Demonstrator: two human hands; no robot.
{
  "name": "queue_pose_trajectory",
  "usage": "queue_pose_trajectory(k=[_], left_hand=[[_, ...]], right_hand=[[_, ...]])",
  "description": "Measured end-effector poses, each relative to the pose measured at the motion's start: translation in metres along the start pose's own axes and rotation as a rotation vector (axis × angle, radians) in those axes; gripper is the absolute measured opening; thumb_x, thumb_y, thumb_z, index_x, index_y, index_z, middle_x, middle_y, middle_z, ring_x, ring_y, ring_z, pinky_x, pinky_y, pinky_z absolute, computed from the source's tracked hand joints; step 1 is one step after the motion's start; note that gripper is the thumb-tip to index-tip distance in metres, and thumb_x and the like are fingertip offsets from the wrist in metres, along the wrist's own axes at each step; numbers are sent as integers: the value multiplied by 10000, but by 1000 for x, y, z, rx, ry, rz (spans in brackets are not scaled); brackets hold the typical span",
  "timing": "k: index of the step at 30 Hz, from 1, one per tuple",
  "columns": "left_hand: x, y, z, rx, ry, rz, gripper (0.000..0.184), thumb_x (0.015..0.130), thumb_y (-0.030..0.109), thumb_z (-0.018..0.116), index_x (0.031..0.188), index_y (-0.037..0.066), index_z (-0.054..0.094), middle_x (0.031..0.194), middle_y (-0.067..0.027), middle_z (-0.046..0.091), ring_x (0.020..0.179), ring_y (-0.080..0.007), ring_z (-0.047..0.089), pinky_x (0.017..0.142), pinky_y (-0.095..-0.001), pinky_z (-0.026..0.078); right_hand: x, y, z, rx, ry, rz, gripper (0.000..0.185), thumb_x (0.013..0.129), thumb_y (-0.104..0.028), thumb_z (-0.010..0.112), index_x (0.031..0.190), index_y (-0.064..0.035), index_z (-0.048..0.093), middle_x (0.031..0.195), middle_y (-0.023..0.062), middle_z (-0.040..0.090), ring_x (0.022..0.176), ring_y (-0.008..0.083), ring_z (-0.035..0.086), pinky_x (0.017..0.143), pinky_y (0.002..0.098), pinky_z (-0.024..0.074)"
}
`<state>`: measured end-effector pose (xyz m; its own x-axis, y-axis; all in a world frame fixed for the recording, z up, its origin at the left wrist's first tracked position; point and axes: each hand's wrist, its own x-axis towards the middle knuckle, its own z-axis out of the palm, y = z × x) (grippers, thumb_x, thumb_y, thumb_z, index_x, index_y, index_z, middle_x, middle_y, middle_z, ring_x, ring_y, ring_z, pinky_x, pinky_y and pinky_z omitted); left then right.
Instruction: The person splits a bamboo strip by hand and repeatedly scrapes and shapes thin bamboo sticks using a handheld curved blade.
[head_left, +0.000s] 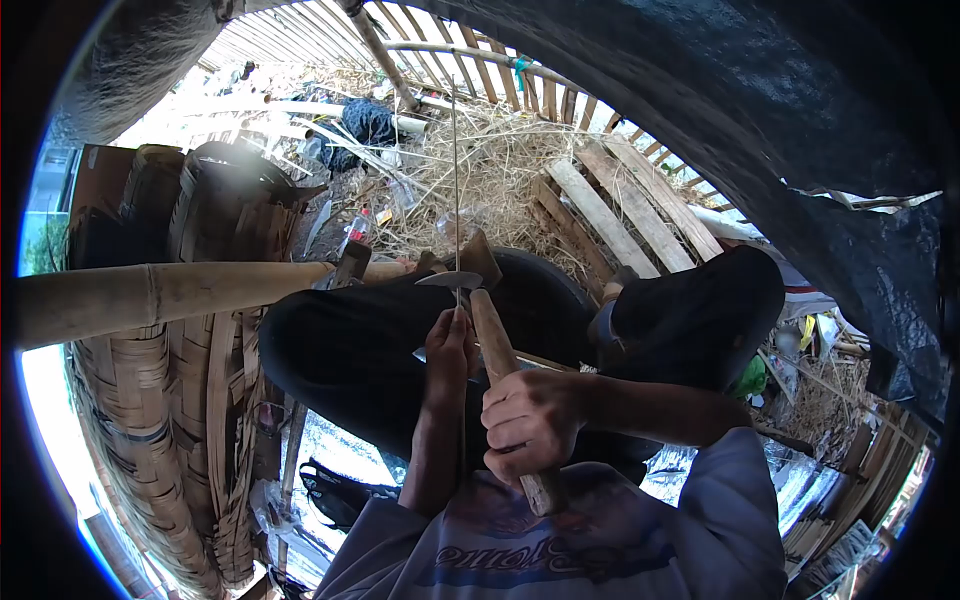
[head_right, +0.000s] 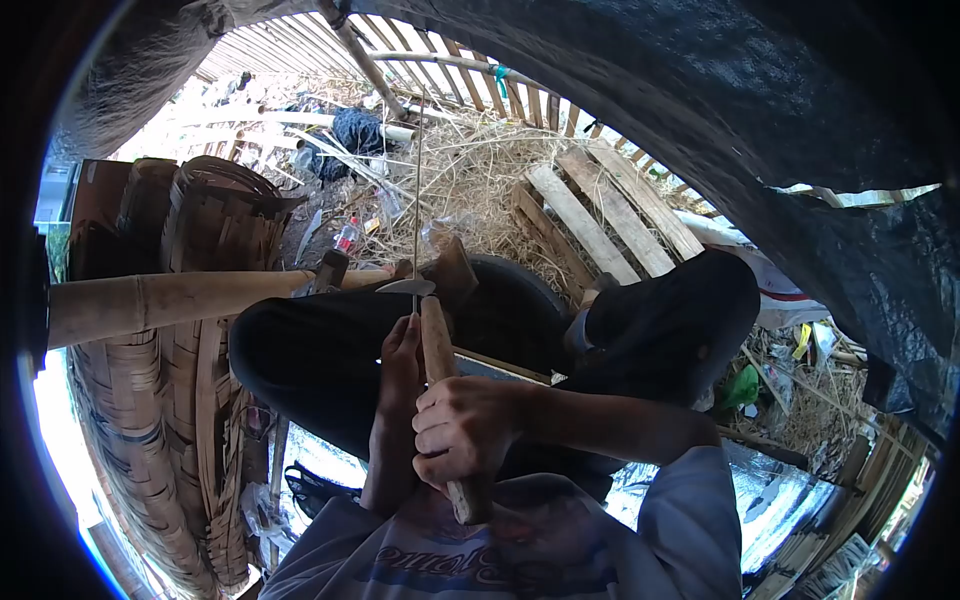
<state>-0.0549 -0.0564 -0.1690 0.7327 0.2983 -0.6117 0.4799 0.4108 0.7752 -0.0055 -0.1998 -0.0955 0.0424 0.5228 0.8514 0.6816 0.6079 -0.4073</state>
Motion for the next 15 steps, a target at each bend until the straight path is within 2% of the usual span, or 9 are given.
queue_pose_trajectory(k=[3,6,8,9,10,11,15], left_hand=[[1,-1,-1,-10,-5,32,197,986,226,432,849,103,500,529,75,348,365,-8,248,315,-211,180],[-2,-3,4,-16,-6,0,209,987,230,429,834,106,498,532,76,354,364,-10,249,317,-210,183],[-6,-24,4,50,-100,209,218,988,234,427,822,109,493,533,77,359,363,-11,251,318,-210,183],[-8,-29,2,74,-132,275,222,988,235,426,818,109,492,534,77,360,363,-11,252,318,-210,183],[-9,-26,-3,31,-124,137,223,988,235,428,815,109,490,530,76,358,363,-13,253,319,-211,184],[-7,-22,-1,12,-119,97,223,988,235,430,815,107,491,526,76,353,362,-13,252,320,-210,182],[-7,0,3,13,-89,-58,223,988,235,430,821,102,493,509,78,334,359,-12,245,322,-207,167]], right_hand=[[0,1,-1,13,46,16,210,686,-174,713,701,-74,529,574,-33,431,502,120,508,460,256,427],[-8,8,4,-38,-61,-15,221,649,-193,715,702,-79,533,575,-33,433,512,123,514,467,258,426],[-17,28,-9,-299,-201,49,220,637,-203,700,701,-76,533,581,-32,443,514,124,516,472,262,432],[-20,31,-19,-302,-190,59,220,637,-203,700,701,-76,533,581,-32,443,514,124,516,472,262,432],[-21,33,-37,-261,-174,122,215,633,-199,698,705,-76,537,581,-33,440,512,125,513,474,263,436],[-18,33,-51,-228,-170,175,211,628,-196,696,708,-76,541,581,-33,436,509,126,511,476,263,440],[2,0,-35,-146,-55,74,193,654,-169,698,704,-70,540,581,-34,419,505,124,502,482,255,452]])
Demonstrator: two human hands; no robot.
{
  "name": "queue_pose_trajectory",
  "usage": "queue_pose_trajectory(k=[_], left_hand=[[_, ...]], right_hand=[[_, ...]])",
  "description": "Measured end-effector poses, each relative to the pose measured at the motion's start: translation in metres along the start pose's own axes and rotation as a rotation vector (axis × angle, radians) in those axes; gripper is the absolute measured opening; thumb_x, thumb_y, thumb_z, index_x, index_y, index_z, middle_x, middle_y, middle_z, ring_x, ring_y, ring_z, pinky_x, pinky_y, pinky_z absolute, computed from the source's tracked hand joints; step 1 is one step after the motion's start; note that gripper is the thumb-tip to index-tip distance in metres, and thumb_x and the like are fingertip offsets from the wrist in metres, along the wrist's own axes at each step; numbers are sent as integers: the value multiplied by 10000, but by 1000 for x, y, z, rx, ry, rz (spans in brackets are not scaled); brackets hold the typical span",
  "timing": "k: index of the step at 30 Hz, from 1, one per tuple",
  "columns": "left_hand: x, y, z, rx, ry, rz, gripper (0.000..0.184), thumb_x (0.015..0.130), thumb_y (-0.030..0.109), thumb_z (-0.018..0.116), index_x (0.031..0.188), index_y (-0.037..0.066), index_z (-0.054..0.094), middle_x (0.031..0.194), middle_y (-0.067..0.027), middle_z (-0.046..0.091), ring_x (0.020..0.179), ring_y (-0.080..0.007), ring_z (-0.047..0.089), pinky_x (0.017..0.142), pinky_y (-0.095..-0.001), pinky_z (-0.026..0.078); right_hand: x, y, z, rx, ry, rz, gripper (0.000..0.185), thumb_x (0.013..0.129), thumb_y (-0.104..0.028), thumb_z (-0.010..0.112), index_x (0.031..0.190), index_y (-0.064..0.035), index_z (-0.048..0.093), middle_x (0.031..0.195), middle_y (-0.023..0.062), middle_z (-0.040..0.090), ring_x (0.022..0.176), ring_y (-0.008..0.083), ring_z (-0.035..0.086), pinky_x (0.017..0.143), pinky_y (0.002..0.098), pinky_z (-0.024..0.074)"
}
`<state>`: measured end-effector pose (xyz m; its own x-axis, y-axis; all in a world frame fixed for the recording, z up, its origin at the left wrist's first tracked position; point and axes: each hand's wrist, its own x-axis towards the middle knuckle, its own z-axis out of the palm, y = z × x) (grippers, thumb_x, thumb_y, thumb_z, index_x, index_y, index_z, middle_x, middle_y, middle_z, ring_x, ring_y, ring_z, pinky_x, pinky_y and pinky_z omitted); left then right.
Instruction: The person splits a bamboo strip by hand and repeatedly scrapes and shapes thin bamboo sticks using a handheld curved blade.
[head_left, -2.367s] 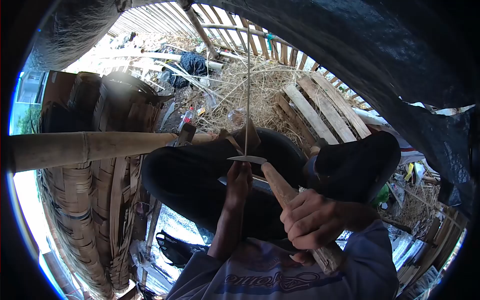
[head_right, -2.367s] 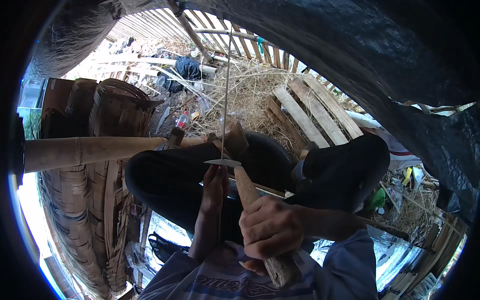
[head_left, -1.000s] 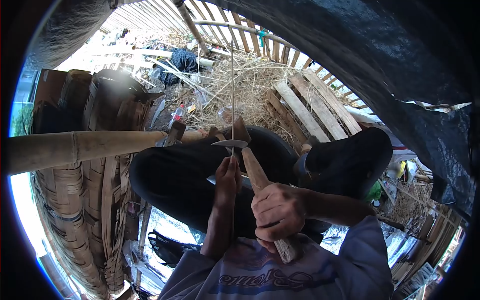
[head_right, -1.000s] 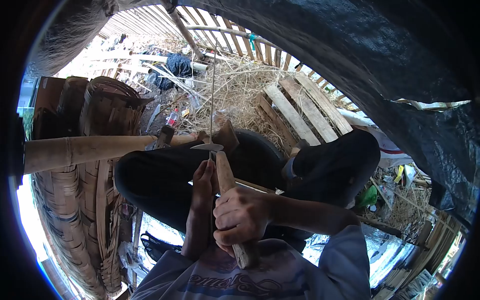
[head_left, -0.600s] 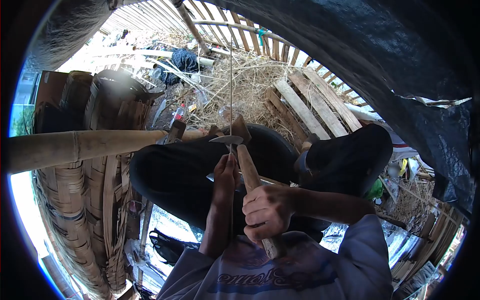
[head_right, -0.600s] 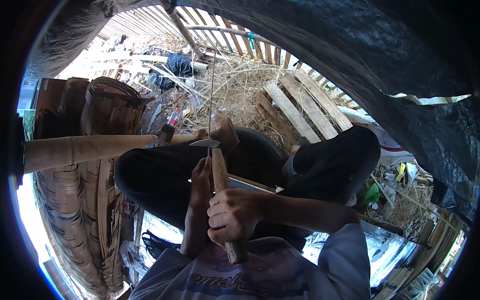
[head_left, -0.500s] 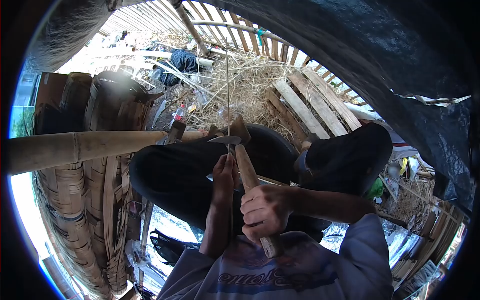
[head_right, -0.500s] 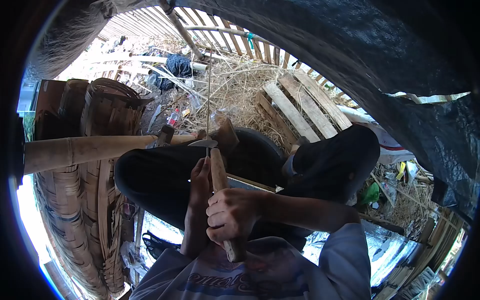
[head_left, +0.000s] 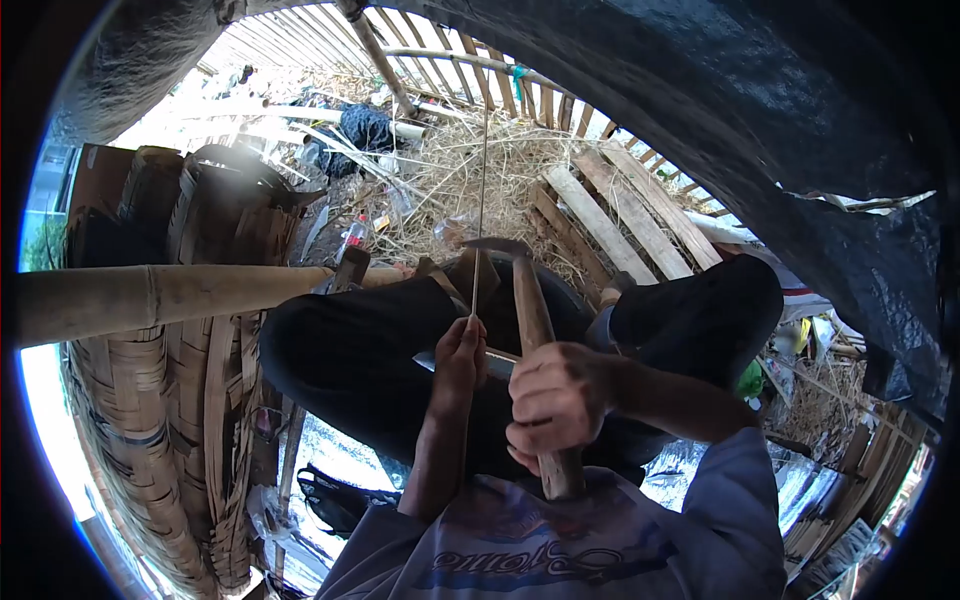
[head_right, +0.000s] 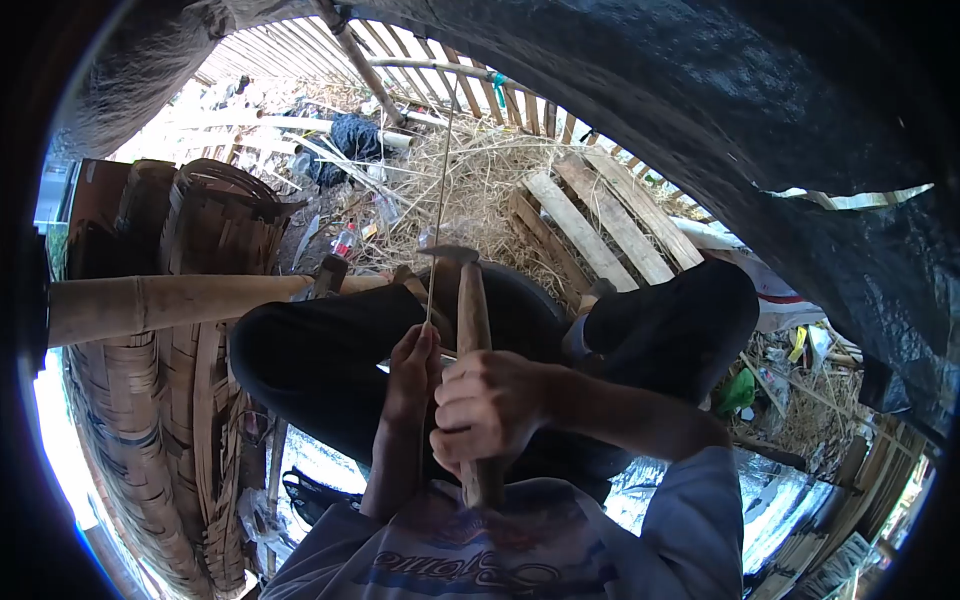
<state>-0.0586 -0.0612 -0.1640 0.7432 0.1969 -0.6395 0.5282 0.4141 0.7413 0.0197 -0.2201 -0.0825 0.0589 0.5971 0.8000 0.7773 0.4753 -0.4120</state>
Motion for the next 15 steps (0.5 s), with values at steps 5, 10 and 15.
queue_pose_trajectory(k=[5,10,15], left_hand=[[3,-2,-4,-11,-26,24,219,991,231,422,830,99,491,514,78,338,358,-11,240,318,-207,168],[-1,-3,2,-9,-57,-13,214,991,231,422,830,106,486,522,78,344,358,-12,240,321,-203,176],[1,1,0,-38,-14,6,216,992,232,419,825,112,483,532,76,352,365,-12,254,322,-203,178]], right_hand=[[-1,-32,20,119,49,-22,157,709,-133,680,702,-68,537,577,-30,434,508,120,505,493,250,465],[-9,-4,5,38,-16,21,173,711,-130,693,700,-65,533,579,-27,450,518,116,524,513,251,484],[5,-25,6,169,39,4,176,718,-125,702,704,-64,538,578,-30,457,510,115,527,514,262,493]])
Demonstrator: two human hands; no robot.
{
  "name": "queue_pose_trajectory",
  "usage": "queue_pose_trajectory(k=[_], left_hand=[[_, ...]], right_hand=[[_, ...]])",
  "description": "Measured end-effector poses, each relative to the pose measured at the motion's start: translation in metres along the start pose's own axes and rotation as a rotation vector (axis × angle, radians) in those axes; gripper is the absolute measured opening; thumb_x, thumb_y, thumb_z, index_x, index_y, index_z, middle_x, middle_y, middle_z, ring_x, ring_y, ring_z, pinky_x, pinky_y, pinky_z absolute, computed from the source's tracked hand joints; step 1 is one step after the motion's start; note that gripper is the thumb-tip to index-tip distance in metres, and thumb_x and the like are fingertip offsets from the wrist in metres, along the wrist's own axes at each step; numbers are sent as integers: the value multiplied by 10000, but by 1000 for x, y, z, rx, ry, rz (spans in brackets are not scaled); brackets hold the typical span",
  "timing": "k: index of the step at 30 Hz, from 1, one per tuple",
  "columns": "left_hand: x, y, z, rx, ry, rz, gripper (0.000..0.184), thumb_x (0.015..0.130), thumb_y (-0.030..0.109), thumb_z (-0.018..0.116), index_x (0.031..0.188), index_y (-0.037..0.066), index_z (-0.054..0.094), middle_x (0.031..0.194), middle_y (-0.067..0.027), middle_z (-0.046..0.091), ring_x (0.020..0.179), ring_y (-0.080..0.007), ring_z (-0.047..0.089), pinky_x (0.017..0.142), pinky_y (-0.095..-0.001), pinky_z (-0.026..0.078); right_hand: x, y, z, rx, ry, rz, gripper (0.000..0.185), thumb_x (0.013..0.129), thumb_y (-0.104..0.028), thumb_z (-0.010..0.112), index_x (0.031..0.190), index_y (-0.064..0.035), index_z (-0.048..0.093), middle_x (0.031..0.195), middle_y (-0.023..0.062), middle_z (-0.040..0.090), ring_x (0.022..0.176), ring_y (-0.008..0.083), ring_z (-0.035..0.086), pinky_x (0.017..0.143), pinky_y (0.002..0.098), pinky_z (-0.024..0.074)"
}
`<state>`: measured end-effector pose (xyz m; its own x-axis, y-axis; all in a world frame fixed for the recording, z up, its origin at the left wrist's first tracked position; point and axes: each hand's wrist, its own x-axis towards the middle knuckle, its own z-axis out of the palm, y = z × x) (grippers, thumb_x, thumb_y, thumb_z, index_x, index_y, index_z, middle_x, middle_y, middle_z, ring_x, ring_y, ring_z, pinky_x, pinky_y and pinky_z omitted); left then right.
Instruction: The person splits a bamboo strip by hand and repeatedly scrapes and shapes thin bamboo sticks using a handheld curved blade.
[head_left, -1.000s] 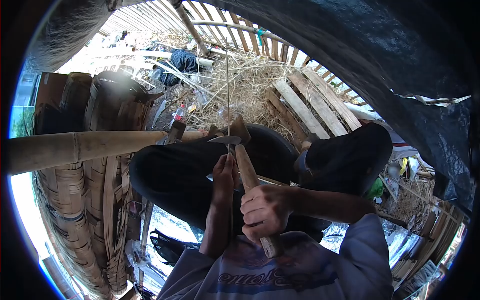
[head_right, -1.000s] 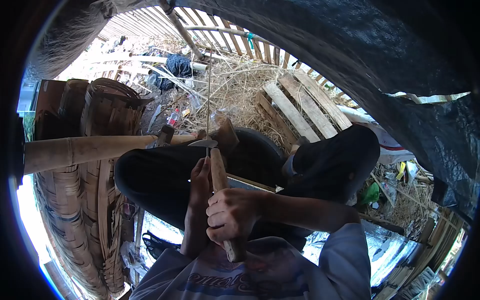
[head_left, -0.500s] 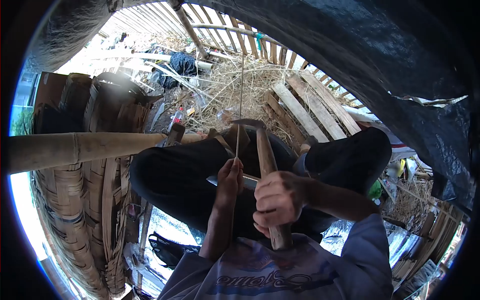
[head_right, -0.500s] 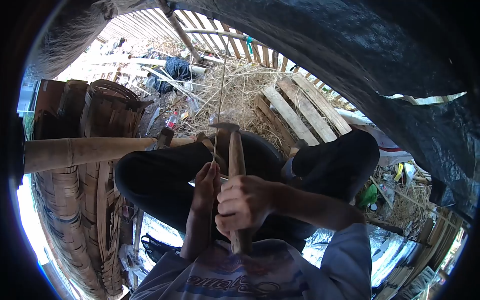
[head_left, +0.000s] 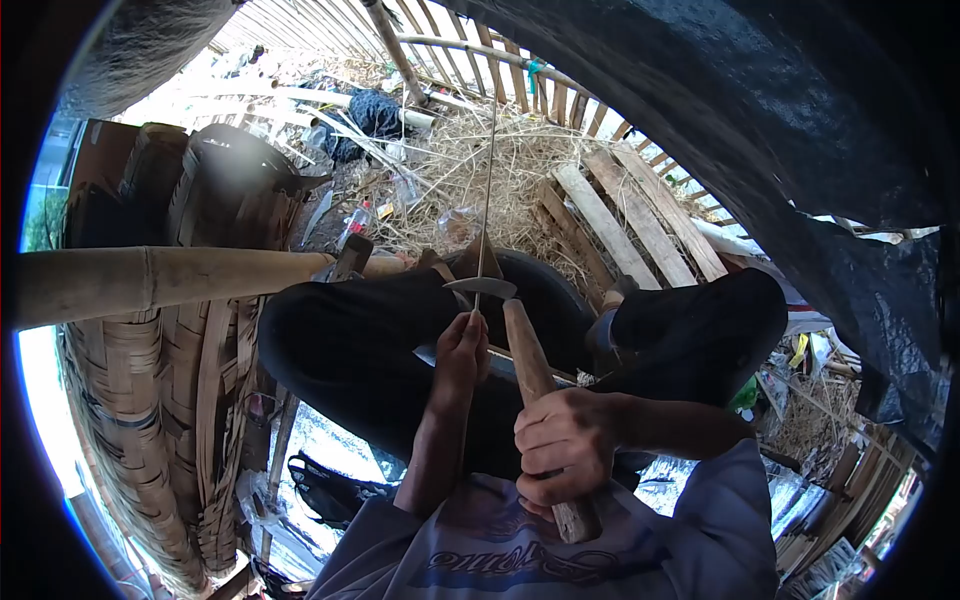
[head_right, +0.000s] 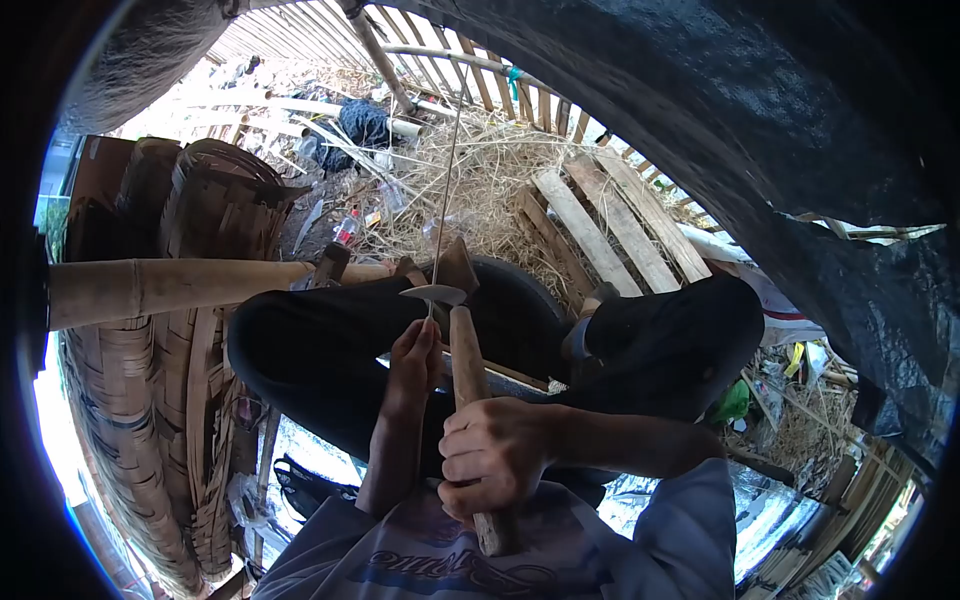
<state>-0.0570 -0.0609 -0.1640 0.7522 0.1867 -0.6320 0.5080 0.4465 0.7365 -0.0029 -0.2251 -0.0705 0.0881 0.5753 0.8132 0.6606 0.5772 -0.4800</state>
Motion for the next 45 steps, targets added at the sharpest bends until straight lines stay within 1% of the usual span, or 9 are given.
queue_pose_trajectory(k=[5,9,11,19,24,30,37,41,45], left_hand=[[5,0,0,-8,11,-10,222,993,232,415,819,114,484,532,75,346,366,-12,255,324,-203,173],[-3,-1,5,42,0,-22,207,989,228,429,825,118,494,525,75,346,372,-13,261,333,-200,172],[2,-16,0,62,-30,13,210,989,235,430,827,117,495,523,78,342,372,-13,261,333,-202,172],[4,-7,-5,-125,-64,-62,210,992,247,420,852,118,507,532,79,345,356,-21,248,324,-215,159],[2,-20,-5,-92,-97,-73,212,992,241,421,852,108,507,527,75,353,351,-25,246,324,-219,155],[6,-6,0,-189,-83,-43,217,989,238,430,842,101,511,512,75,346,348,-28,240,327,-224,149],[7,-15,3,-131,-117,-43,208,989,239,434,858,100,516,507,74,337,352,-25,240,327,-225,152],[7,-9,-3,-221,-86,-48,208,987,236,437,854,99,520,513,75,342,357,-22,246,328,-224,154],[9,-18,-2,-181,-97,-46,206,986,235,439,855,96,518,512,71,345,354,-26,250,326,-225,155]], right_hand=[[-10,19,0,40,66,32,188,703,-134,713,704,-67,537,563,-35,440,517,117,535,515,255,487],[-15,36,0,-148,-58,-25,223,678,-169,724,718,-56,537,564,-36,429,494,131,515,499,254,466],[-21,48,-14,-140,-74,89,223,675,-179,721,723,-59,539,576,-30,442,493,137,509,491,260,460],[-7,12,17,-35,21,-32,206,729,-194,699,707,-61,543,577,-20,445,497,133,512,488,260,464],[-17,39,-3,-55,-13,62,211,708,-205,712,713,-68,552,578,-18,450,498,141,518,501,273,471],[-7,15,5,-26,-12,-14,205,703,-203,712,712,-67,558,581,-16,462,509,133,526,502,267,465],[-8,28,-10,-130,-39,30,203,710,-197,714,717,-66,560,589,-22,461,508,122,521,502,250,467],[-4,8,7,-8,-9,-23,197,714,-186,714,719,-68,556,595,-28,463,518,119,530,510,257,481],[-15,32,-7,-60,-21,46,205,713,-193,718,719,-67,557,593,-21,470,521,122,538,513,258,477]])
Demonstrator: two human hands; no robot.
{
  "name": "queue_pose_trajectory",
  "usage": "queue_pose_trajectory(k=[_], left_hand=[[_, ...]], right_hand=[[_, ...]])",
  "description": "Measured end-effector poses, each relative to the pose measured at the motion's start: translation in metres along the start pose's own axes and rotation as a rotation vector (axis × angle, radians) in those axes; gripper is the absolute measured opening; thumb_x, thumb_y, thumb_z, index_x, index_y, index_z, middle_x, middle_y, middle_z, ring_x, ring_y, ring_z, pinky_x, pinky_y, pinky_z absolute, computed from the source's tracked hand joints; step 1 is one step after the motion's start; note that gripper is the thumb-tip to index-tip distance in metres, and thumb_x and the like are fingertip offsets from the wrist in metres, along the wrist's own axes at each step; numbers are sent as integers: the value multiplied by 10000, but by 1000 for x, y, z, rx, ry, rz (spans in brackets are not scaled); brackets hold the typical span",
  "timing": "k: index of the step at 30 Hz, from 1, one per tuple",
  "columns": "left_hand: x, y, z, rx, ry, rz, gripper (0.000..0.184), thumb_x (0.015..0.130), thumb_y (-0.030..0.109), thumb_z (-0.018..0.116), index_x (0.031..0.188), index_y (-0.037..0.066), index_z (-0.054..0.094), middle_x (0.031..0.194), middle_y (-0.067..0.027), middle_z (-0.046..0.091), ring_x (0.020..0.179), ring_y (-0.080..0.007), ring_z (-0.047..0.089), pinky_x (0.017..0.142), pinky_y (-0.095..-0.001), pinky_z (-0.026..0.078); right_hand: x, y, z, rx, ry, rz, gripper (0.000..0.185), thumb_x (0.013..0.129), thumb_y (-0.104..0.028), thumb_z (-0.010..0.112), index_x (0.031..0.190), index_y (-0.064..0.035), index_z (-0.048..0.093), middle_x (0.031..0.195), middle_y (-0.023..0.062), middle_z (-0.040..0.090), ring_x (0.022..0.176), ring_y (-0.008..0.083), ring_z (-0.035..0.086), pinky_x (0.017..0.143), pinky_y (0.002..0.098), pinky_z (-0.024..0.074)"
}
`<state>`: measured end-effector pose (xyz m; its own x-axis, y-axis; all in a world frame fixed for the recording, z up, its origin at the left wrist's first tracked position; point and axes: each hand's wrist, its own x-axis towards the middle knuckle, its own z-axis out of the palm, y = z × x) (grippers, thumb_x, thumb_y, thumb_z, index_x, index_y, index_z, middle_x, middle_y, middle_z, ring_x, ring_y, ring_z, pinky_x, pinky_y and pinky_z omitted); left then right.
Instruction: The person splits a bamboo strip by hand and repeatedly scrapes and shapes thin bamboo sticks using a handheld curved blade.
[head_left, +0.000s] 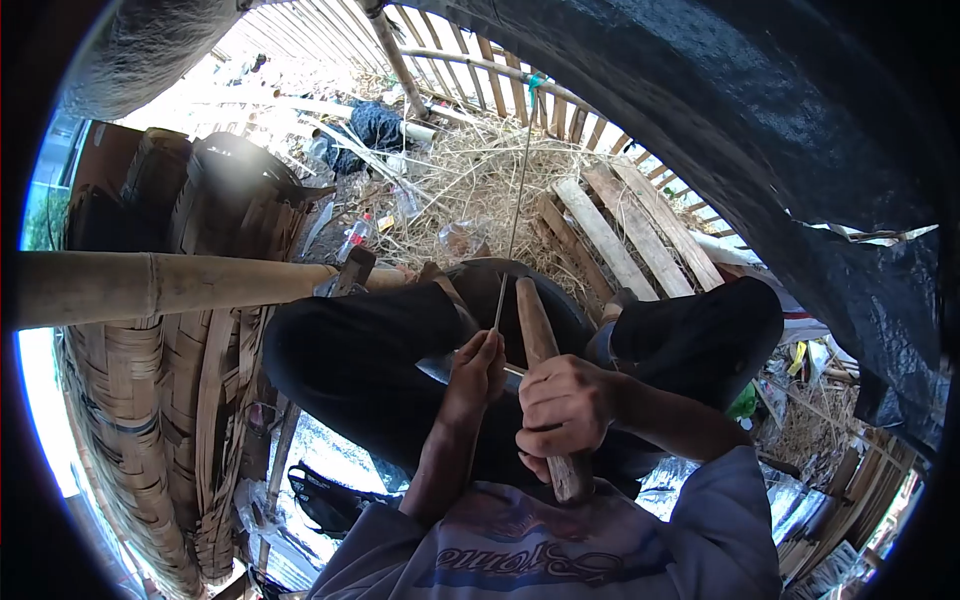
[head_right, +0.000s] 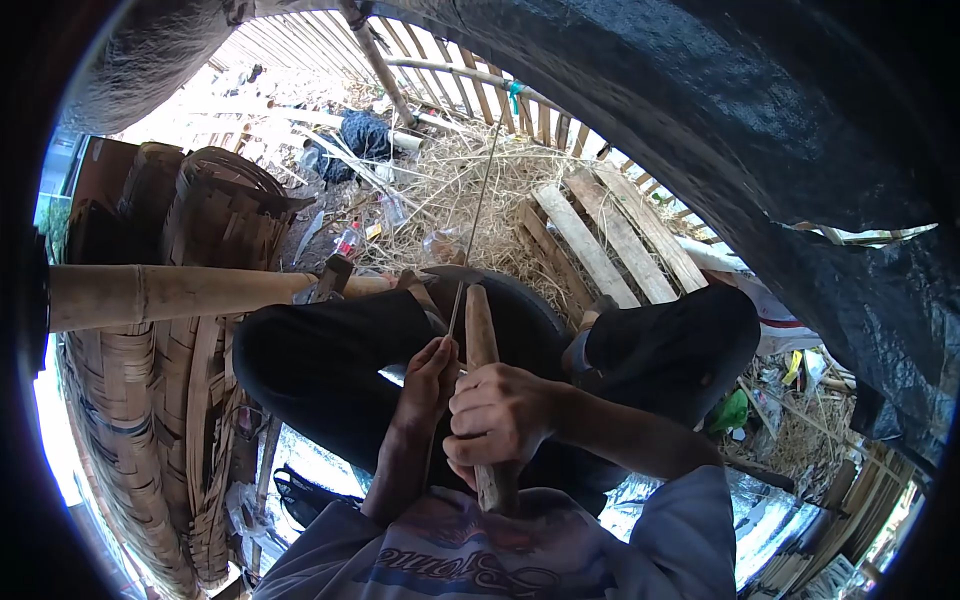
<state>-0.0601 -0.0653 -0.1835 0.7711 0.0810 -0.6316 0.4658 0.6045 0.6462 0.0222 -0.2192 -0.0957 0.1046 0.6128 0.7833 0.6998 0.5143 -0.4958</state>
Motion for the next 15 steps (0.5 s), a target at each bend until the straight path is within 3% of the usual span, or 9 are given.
queue_pose_trajectory(k=[10,12,15], left_hand=[[-4,8,2,-57,9,8,213,985,227,443,834,99,523,515,76,350,356,-24,249,332,-222,155],[-2,3,6,5,3,14,212,986,231,443,840,99,522,517,76,350,357,-24,250,331,-224,154],[-1,-3,3,70,12,19,211,986,235,442,847,99,521,521,75,353,357,-23,250,331,-223,155]], right_hand=[[7,-13,7,95,72,-39,237,736,-209,728,707,-61,545,580,-28,451,505,120,524,502,253,474],[3,-2,0,-77,16,-23,240,731,-212,730,702,-64,544,578,-25,450,495,122,517,497,257,470],[2,-3,-2,-50,4,-5,239,728,-215,730,704,-65,546,581,-21,453,496,126,517,495,263,470]])
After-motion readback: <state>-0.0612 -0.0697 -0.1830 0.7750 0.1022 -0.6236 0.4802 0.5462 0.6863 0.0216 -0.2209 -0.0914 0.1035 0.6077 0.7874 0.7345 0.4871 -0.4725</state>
